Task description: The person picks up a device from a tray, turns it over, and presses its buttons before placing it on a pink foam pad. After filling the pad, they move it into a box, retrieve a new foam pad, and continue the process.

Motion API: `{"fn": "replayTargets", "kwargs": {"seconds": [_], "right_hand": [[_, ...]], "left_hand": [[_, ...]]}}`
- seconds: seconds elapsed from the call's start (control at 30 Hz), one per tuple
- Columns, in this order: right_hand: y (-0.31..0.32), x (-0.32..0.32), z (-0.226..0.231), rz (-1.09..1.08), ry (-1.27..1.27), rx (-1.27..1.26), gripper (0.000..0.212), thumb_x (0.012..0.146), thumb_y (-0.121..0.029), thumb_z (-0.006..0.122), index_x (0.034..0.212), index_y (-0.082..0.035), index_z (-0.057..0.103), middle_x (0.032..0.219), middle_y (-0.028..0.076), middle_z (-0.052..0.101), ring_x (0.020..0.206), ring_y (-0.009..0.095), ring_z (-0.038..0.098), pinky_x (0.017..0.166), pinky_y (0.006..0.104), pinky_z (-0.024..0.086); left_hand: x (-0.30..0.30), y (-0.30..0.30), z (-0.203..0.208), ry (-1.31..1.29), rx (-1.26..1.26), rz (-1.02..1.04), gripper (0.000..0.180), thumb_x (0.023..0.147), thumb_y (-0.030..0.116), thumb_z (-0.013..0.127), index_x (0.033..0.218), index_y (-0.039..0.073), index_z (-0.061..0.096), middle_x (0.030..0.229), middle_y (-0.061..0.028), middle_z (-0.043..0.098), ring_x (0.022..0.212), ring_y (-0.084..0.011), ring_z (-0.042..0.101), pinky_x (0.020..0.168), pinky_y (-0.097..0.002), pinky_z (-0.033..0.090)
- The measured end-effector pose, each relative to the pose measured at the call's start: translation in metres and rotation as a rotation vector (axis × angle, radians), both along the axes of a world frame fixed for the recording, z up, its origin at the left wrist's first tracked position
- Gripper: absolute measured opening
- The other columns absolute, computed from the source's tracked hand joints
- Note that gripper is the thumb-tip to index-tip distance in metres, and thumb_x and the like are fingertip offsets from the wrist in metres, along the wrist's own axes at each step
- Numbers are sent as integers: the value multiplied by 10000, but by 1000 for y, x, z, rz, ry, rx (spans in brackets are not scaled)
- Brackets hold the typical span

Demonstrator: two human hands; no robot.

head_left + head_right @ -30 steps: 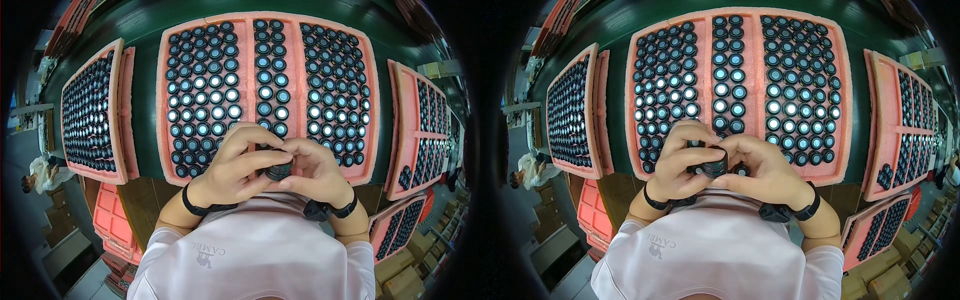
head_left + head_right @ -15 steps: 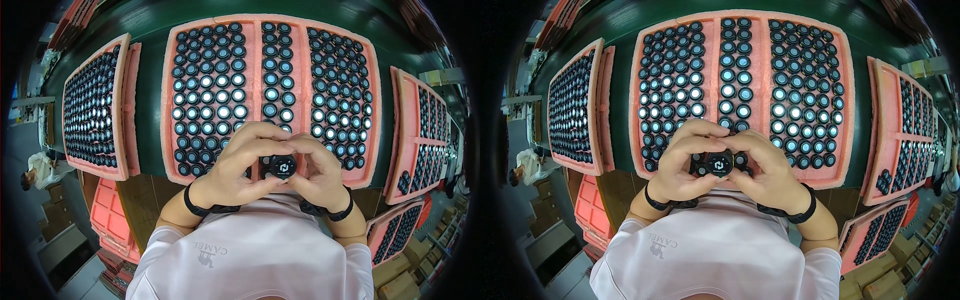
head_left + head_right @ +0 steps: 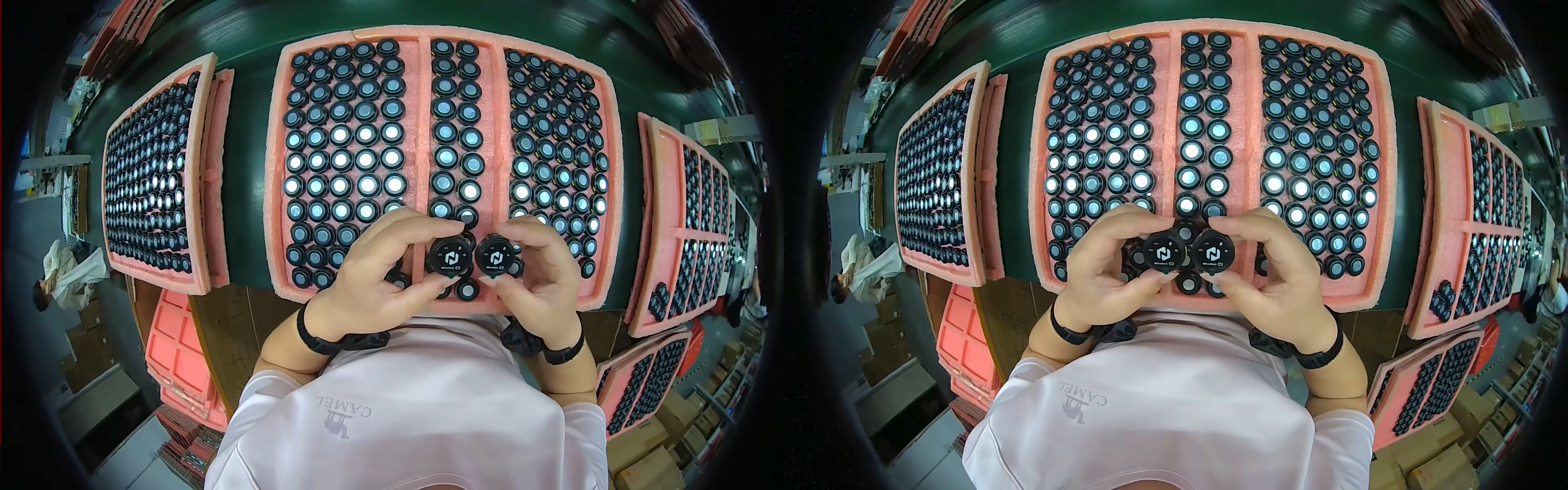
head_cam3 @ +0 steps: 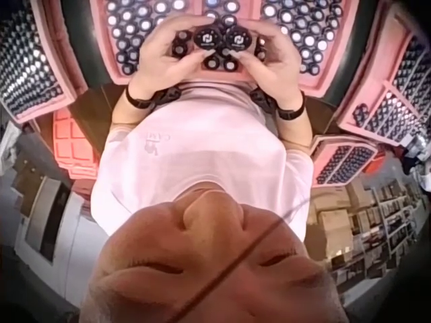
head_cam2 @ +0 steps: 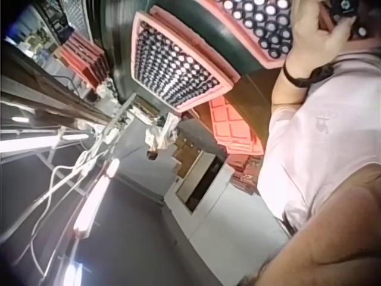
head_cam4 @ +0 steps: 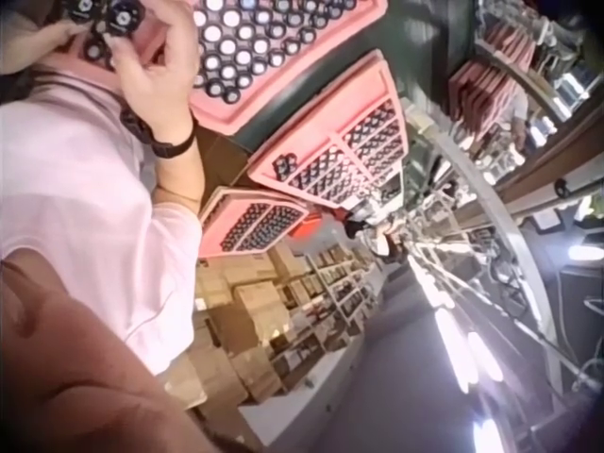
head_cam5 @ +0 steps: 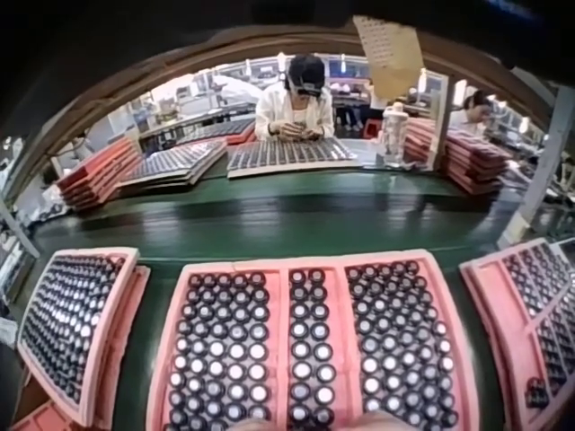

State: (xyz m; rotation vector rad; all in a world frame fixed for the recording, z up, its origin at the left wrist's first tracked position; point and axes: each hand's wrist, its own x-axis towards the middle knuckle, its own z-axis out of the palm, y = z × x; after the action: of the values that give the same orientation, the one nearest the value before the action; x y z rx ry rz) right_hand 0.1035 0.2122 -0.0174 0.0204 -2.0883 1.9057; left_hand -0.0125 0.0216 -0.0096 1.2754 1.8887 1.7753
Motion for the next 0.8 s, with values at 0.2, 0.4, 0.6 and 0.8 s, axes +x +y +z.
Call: {"fn": "replayTargets", "kwargs": {"seconds": [0.2,0.4,0.6,0.8], "right_hand": [[-1,0,0,14,-26,-21,510,700,76,702,1192,27,577,1056,113,601,951,206,572,861,311,450],[2,-2,4,48,39,41,500,728,53,734,1201,28,574,1047,110,605,935,197,579,857,307,452],[-3,-1,0,8,-33,-79,353,769,82,663,1108,26,579,1044,124,589,948,201,570,854,315,458],[-7,-6,1,32,-3,-172,238,776,96,642,991,10,586,994,117,586,905,195,584,829,303,481]], "left_hand": [[1,0,0,0,-22,0,499,698,5,745,1174,-28,600,997,-129,645,853,-248,612,775,-340,477],[0,0,3,-9,7,-20,507,707,19,760,1184,-25,596,987,-125,645,838,-243,609,771,-341,477],[1,1,0,0,-35,0,401,727,2,749,1106,-49,629,983,-126,629,860,-216,594,762,-314,461],[0,1,1,-46,-29,-27,285,731,-54,708,1012,-47,660,970,-122,618,875,-204,585,755,-305,451]]}}
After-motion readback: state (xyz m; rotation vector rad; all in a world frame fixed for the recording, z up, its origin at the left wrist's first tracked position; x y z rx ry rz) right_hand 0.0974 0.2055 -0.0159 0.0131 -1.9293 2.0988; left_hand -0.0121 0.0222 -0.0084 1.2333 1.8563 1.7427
